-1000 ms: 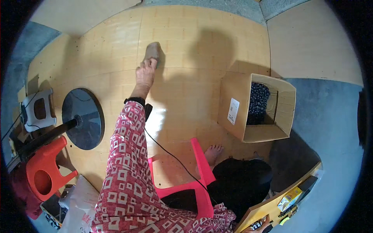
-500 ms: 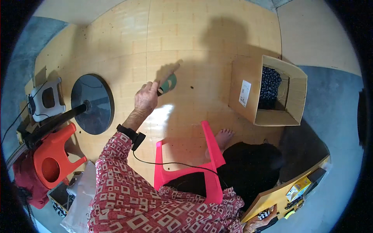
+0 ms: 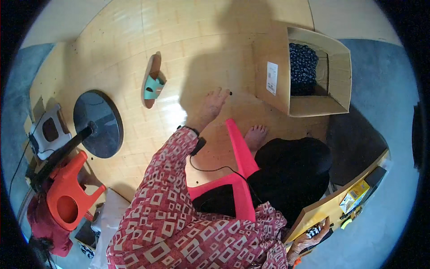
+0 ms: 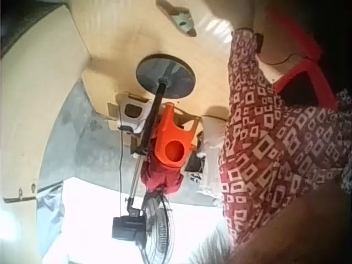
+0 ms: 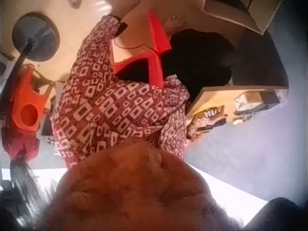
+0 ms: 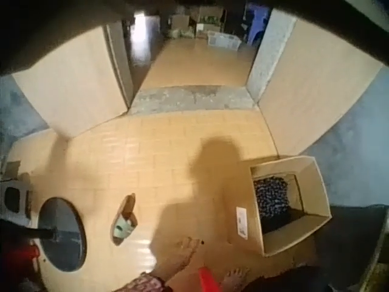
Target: The person sits at a workstation and assembles craft items by fitting small black plastic rings onto striped knitted pieces by hand.
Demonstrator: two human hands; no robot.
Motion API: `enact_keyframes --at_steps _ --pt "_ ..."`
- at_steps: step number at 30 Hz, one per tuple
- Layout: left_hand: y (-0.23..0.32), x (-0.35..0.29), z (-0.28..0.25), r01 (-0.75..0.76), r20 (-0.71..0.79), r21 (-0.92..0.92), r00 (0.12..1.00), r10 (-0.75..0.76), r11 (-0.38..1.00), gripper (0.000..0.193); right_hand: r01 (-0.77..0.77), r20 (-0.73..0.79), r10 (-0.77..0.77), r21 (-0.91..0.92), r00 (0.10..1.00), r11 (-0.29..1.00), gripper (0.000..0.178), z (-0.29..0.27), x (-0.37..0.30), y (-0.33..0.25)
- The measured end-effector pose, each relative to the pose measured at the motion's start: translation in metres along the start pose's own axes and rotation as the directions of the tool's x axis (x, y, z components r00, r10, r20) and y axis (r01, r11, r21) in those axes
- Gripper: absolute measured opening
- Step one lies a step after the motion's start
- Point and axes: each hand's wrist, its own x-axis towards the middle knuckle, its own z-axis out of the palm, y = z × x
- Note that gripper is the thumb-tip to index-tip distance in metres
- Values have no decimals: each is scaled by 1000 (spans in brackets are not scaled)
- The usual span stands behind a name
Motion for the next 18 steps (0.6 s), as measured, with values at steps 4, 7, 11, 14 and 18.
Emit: enact_keyframes --at_steps 4,7,11,14,18 --pt "22 55 6 -221 155 153 968 197 963 47 -100 -183 118 109 976 989 35 -48 -63 33" --pt "16 66 17 -500 274 376 864 422 780 43 -143 -276 197 204 941 968 39 -68 -123 40" --pt "9 55 35 -564 365 514 826 430 647 46 -173 -375 295 326 879 929 46 -106 -174 63" --pt "12 50 41 -554 322 645 822 469 527 43 -187 -432 369 408 823 894 52 -131 -228 77" --pt "31 55 20 -566 342 491 824 451 662 31 -181 -487 457 512 744 840 60 -159 -304 85"
